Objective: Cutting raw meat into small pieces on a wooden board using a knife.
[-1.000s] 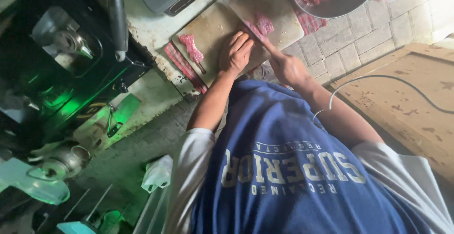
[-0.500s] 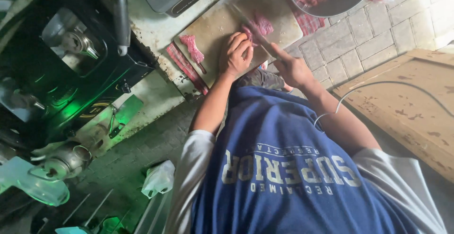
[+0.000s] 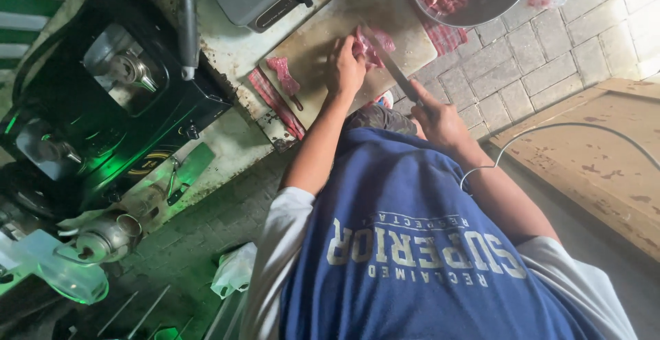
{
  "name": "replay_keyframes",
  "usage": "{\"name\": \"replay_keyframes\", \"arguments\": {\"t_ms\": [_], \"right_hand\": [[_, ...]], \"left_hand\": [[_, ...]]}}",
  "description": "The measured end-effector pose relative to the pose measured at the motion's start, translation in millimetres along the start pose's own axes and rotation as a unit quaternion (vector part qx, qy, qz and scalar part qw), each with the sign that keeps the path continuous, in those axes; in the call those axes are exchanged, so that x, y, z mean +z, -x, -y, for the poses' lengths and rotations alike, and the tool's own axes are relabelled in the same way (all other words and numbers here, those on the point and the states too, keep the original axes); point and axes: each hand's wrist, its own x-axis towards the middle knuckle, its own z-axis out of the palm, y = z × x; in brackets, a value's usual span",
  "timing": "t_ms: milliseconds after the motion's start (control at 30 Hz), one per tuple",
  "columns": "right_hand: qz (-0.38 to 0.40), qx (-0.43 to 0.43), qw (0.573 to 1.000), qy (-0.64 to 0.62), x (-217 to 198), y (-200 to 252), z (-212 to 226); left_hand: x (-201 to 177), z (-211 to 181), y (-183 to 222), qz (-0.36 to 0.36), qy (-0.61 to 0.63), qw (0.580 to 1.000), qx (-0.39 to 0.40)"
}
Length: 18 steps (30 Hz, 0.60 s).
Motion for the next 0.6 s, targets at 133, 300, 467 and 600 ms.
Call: {"name": "replay_keyframes", "arguments": {"t_ms": [133,300,467,600], "right_hand": [[-0.025,-0.073,0.997,-0.002,23,-14,-43],[-0.045,-0.060,0.997,0.032,25,-3,-36],[-0.051,-0.051,0.997,0.035,27,8,-27],[-0.077,-0.074,0.994,0.038,29,1,-44]], "left_hand": [[34,36,8,-0.043,0.064,0.995,-0.055],[49,64,8,-0.041,-0.012,0.996,-0.081],[35,70,27,-0.080,0.072,0.989,-0.104],[23,50,37,-0.028,0.173,0.971,-0.164]]}}
